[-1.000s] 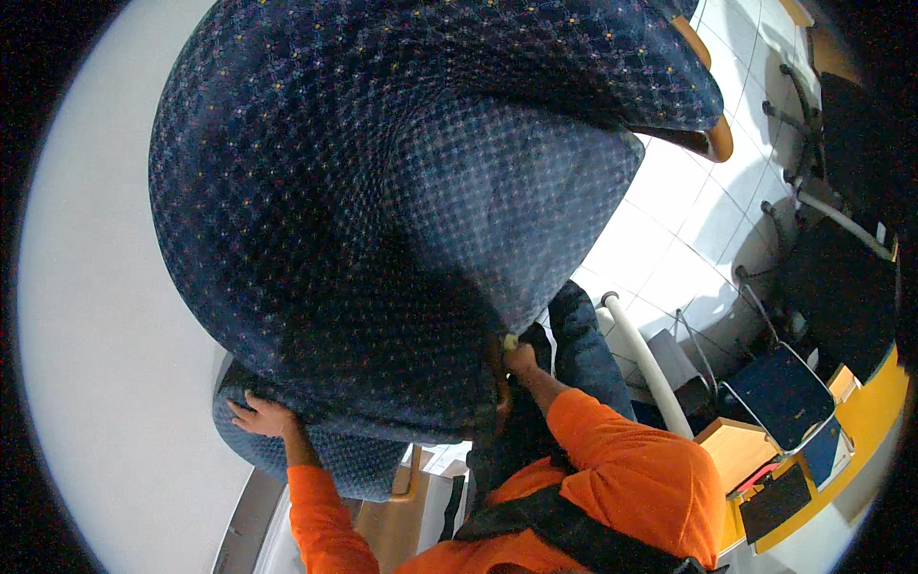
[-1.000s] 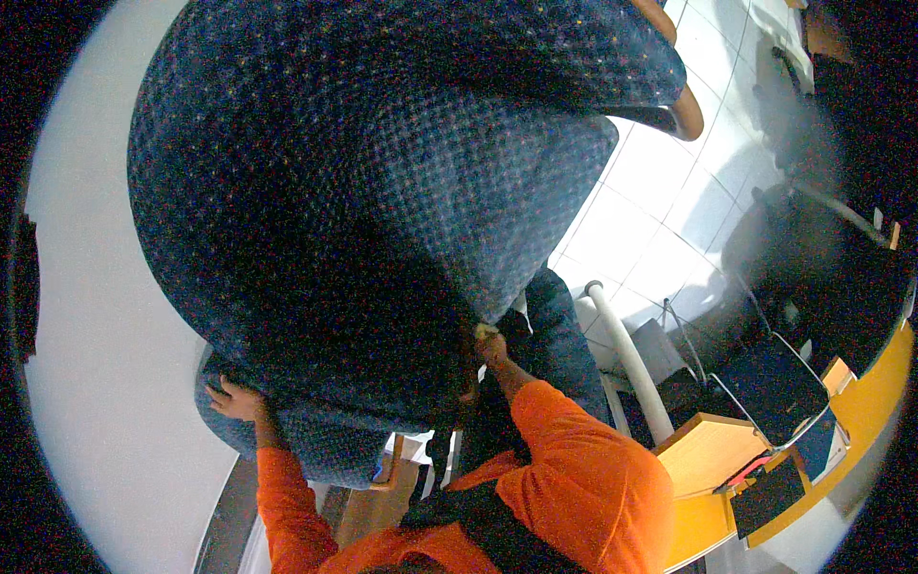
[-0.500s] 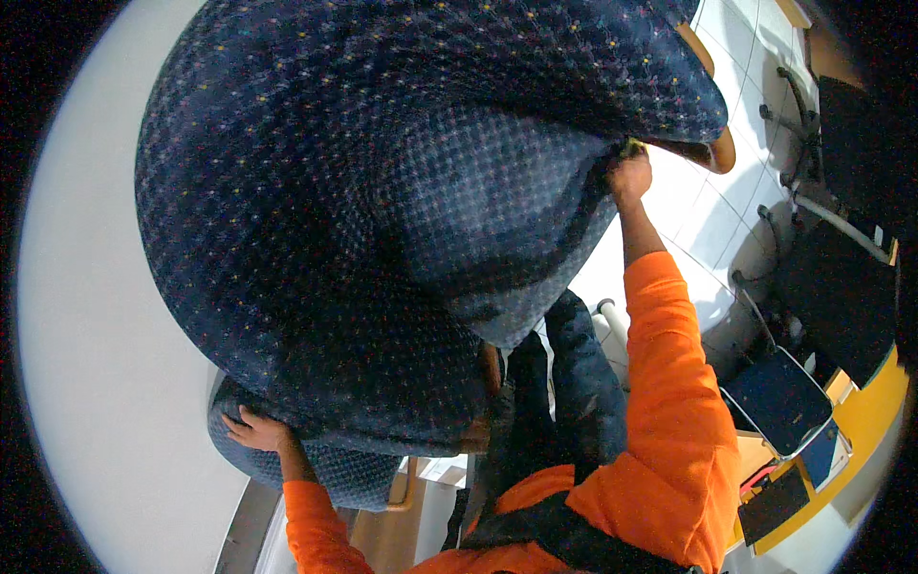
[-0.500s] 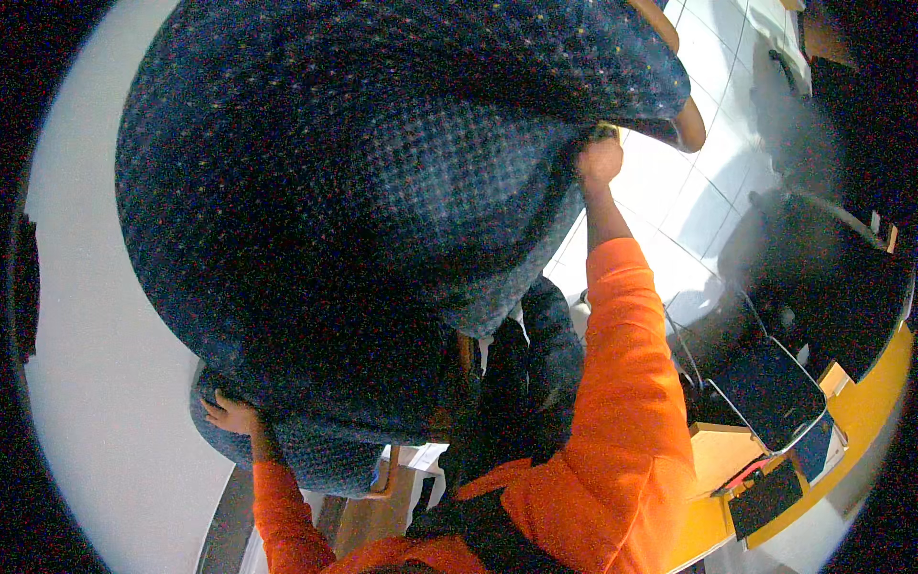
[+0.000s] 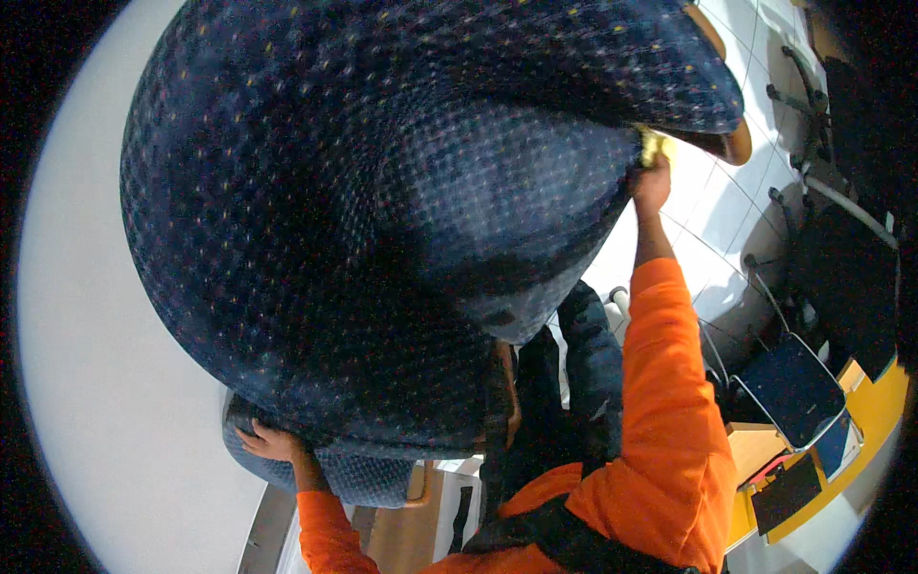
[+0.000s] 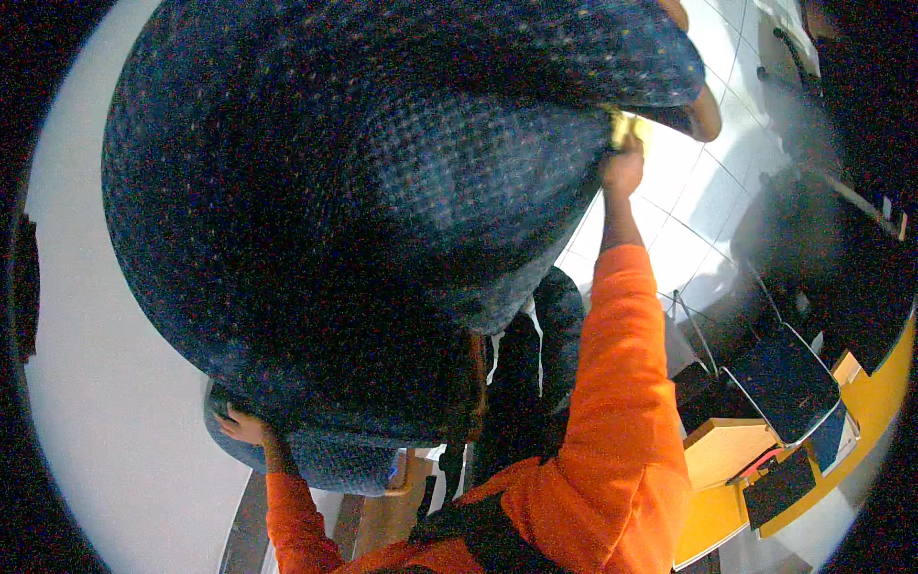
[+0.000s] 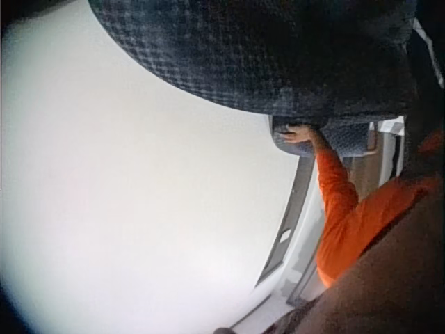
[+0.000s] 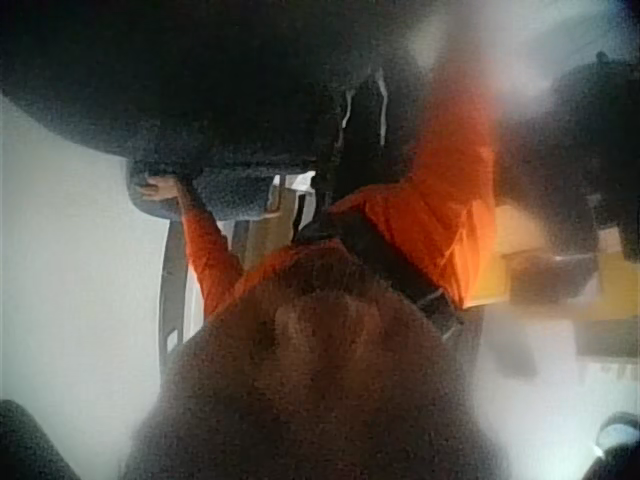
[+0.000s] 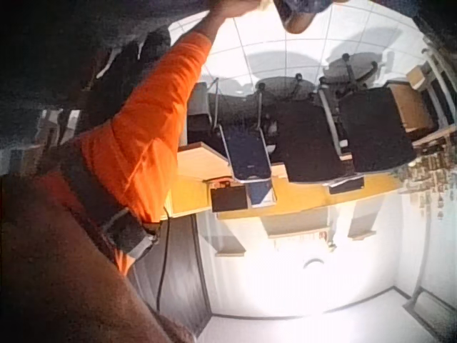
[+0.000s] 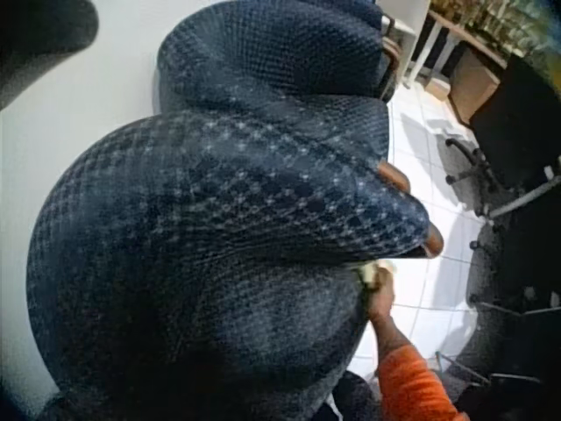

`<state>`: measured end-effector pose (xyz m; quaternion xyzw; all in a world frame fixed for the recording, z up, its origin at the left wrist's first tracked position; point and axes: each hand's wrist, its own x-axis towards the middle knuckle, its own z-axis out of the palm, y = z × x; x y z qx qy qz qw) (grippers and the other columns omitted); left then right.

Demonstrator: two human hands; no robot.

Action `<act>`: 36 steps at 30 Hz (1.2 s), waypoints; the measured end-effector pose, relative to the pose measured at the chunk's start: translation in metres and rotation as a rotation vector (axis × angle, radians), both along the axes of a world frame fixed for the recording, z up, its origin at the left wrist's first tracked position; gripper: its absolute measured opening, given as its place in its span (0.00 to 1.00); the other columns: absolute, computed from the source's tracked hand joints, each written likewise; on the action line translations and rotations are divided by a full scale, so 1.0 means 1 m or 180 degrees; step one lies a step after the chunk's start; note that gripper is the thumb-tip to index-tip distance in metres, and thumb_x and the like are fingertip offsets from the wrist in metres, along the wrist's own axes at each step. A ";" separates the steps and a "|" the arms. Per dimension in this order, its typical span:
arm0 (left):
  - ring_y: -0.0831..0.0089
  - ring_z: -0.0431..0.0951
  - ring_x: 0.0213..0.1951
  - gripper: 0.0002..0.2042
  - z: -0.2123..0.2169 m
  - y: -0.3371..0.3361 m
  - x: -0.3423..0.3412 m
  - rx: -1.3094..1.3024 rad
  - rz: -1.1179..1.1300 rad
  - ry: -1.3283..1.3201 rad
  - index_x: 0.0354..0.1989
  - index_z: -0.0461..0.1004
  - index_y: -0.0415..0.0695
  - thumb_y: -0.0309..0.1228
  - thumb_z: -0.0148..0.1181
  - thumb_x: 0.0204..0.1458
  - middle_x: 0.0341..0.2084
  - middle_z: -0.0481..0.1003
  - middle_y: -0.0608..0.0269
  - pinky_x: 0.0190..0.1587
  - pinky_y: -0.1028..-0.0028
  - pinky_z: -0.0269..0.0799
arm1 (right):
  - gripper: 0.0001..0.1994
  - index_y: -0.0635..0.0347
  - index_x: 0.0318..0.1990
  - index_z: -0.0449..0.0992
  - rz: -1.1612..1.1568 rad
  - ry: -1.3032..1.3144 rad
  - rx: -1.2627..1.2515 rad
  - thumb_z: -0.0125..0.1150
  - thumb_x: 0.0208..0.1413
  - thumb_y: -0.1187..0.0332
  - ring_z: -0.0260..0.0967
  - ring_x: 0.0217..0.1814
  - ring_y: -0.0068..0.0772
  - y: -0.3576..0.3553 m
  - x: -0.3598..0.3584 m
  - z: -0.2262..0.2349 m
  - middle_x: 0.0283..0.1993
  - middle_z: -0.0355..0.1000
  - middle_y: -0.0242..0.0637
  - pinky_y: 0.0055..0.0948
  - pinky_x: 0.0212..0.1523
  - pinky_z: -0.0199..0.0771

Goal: The person wipes the fabric of several dark blue patterned chairs with a yellow cloth, moving from one chair to the next. They then wipe the surface of a wooden table with a glass top, moving a yellow cup and a phone aside to clean underneath.

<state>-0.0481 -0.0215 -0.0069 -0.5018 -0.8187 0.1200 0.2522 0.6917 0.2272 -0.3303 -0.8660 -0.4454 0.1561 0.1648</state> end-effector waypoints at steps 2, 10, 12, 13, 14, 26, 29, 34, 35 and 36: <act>0.36 0.55 0.62 0.16 -0.008 0.011 0.006 0.0028 -0.0050 -0.0104 0.49 0.71 0.51 0.43 0.47 0.57 0.65 0.56 0.51 0.62 0.44 0.54 | 0.18 0.62 0.45 0.74 -0.0137 0.0095 -0.0512 0.52 0.43 0.73 0.72 0.35 0.52 -0.028 0.054 -0.025 0.33 0.75 0.49 0.38 0.39 0.73; 0.40 0.50 0.65 0.19 -0.012 0.015 0.016 0.0702 0.0682 -0.0781 0.55 0.70 0.53 0.45 0.45 0.59 0.65 0.56 0.53 0.64 0.48 0.48 | 0.15 0.63 0.41 0.71 -0.0564 0.0460 -0.0757 0.55 0.46 0.66 0.71 0.33 0.59 -0.227 -0.106 -0.039 0.30 0.74 0.50 0.47 0.34 0.72; 0.40 0.49 0.65 0.21 -0.013 0.028 0.032 0.0790 0.0914 -0.0924 0.57 0.68 0.51 0.45 0.45 0.59 0.66 0.56 0.54 0.64 0.49 0.47 | 0.16 0.64 0.44 0.71 0.0293 0.0095 -0.1033 0.55 0.48 0.67 0.72 0.38 0.57 -0.315 -0.177 -0.022 0.34 0.74 0.53 0.46 0.39 0.73; 0.40 0.48 0.66 0.22 -0.001 0.018 0.029 0.0836 0.1048 -0.0852 0.58 0.68 0.49 0.46 0.45 0.59 0.66 0.56 0.54 0.65 0.50 0.46 | 0.18 0.68 0.44 0.72 -0.0629 0.0998 -0.1208 0.54 0.47 0.67 0.72 0.42 0.59 -0.309 -0.238 0.031 0.35 0.75 0.55 0.44 0.45 0.72; 0.41 0.47 0.66 0.28 0.002 0.015 0.022 0.0135 0.0463 -0.0484 0.62 0.62 0.44 0.48 0.47 0.57 0.65 0.54 0.48 0.65 0.50 0.44 | 0.20 0.66 0.49 0.70 -0.0395 0.1105 -0.1708 0.54 0.48 0.66 0.71 0.47 0.55 -0.336 -0.249 0.033 0.42 0.73 0.55 0.40 0.48 0.71; 0.41 0.48 0.66 0.31 0.005 0.048 0.061 0.1264 0.1424 -0.1034 0.65 0.59 0.49 0.51 0.51 0.55 0.64 0.48 0.30 0.64 0.50 0.50 | 0.15 0.65 0.46 0.70 -0.3193 0.4278 -0.0483 0.49 0.60 0.63 0.73 0.36 0.48 -0.189 -0.179 0.016 0.38 0.73 0.47 0.44 0.34 0.76; 0.40 0.48 0.66 0.31 0.005 0.040 0.057 0.1190 0.1350 -0.0984 0.65 0.59 0.49 0.51 0.51 0.55 0.64 0.48 0.29 0.63 0.50 0.50 | 0.21 0.64 0.53 0.70 -0.1047 0.2037 0.0468 0.56 0.49 0.71 0.71 0.42 0.55 -0.103 -0.154 0.049 0.45 0.72 0.51 0.39 0.43 0.71; 0.39 0.48 0.66 0.32 0.004 0.048 0.068 0.1289 0.1337 -0.1165 0.65 0.59 0.47 0.51 0.51 0.55 0.64 0.47 0.29 0.64 0.49 0.48 | 0.32 0.46 0.61 0.65 0.1173 -0.0828 -0.0004 0.58 0.44 0.76 0.48 0.67 0.67 -0.032 -0.096 0.078 0.69 0.51 0.52 0.47 0.66 0.55; 0.39 0.48 0.66 0.32 0.001 0.051 0.067 0.1306 0.1281 -0.1216 0.65 0.58 0.47 0.51 0.51 0.55 0.64 0.47 0.29 0.64 0.49 0.48 | 0.32 0.47 0.62 0.65 0.1111 -0.0425 -0.0018 0.57 0.45 0.77 0.47 0.68 0.66 -0.047 -0.089 0.051 0.70 0.49 0.50 0.46 0.66 0.55; 0.39 0.48 0.66 0.32 0.004 0.046 0.062 0.1292 0.1296 -0.1160 0.65 0.58 0.47 0.51 0.51 0.55 0.64 0.47 0.29 0.64 0.49 0.48 | 0.32 0.47 0.63 0.63 0.1001 -0.0318 -0.0065 0.53 0.46 0.79 0.47 0.69 0.64 -0.075 -0.119 0.048 0.71 0.48 0.47 0.46 0.65 0.56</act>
